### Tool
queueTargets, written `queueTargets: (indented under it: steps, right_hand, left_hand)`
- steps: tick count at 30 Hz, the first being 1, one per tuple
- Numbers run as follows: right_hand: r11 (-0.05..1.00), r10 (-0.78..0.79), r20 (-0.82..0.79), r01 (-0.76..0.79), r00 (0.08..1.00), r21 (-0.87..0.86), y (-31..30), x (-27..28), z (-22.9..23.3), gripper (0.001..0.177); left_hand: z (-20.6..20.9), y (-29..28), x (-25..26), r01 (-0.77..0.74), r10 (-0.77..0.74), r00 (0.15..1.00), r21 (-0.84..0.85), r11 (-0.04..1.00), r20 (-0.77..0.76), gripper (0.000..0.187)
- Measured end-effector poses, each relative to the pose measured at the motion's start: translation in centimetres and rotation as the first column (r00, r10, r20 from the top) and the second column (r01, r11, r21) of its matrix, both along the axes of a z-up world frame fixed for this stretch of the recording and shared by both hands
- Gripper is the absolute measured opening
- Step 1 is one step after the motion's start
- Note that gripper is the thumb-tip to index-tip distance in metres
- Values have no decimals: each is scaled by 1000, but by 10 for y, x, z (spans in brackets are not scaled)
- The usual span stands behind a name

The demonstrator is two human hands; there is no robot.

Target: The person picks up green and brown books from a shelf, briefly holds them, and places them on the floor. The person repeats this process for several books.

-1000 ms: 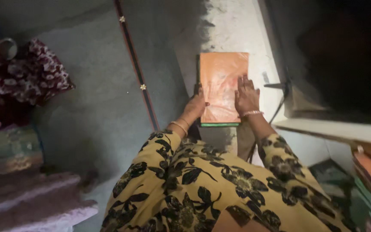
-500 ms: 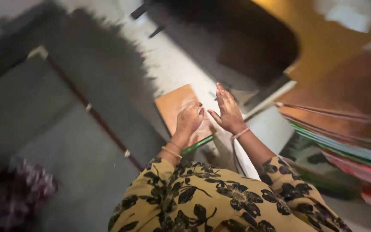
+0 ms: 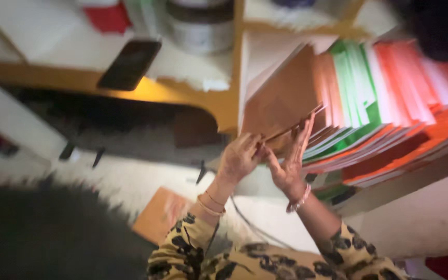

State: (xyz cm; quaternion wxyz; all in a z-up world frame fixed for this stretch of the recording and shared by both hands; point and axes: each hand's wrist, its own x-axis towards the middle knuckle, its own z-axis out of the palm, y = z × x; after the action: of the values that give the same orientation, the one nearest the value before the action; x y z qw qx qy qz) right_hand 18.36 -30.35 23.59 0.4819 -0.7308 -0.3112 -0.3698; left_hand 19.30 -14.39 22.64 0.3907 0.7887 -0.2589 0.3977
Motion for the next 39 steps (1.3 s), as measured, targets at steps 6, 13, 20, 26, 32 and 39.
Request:
queueTargets:
  steps: [6, 13, 20, 26, 32, 39]
  right_hand:
    - [996, -49, -109, 41, 993, -74, -14, -16, 14, 102]
    - [998, -11, -255, -5, 967, -62, -22, -25, 17, 105]
    - [992, -63, -290, 29, 955, -120, -15, -28, 30, 106]
    - [998, -22, -366, -2, 931, -65, -14, -20, 29, 103]
    - [999, 52, -424, -49, 904, 18, -9, -15, 24, 102]
    - [942, 316, -462, -217, 828, 256, -9, -5, 17, 99]
  left_hand:
    - [5, -30, 50, 40, -67, 983, 157, 987, 170, 53]
    - [-15, -39, 73, 77, -72, 997, 149, 986, -40, 33]
    - [-21, -31, 94, 42, -29, 998, 245, 969, -57, 42]
    - [-31, -31, 104, -44, 38, 999, 240, 970, 30, 51]
    - [-36, -35, 108, -78, 75, 997, 114, 990, 35, 37]
    - [-38, -37, 113, -112, 119, 991, 107, 988, -60, 10]
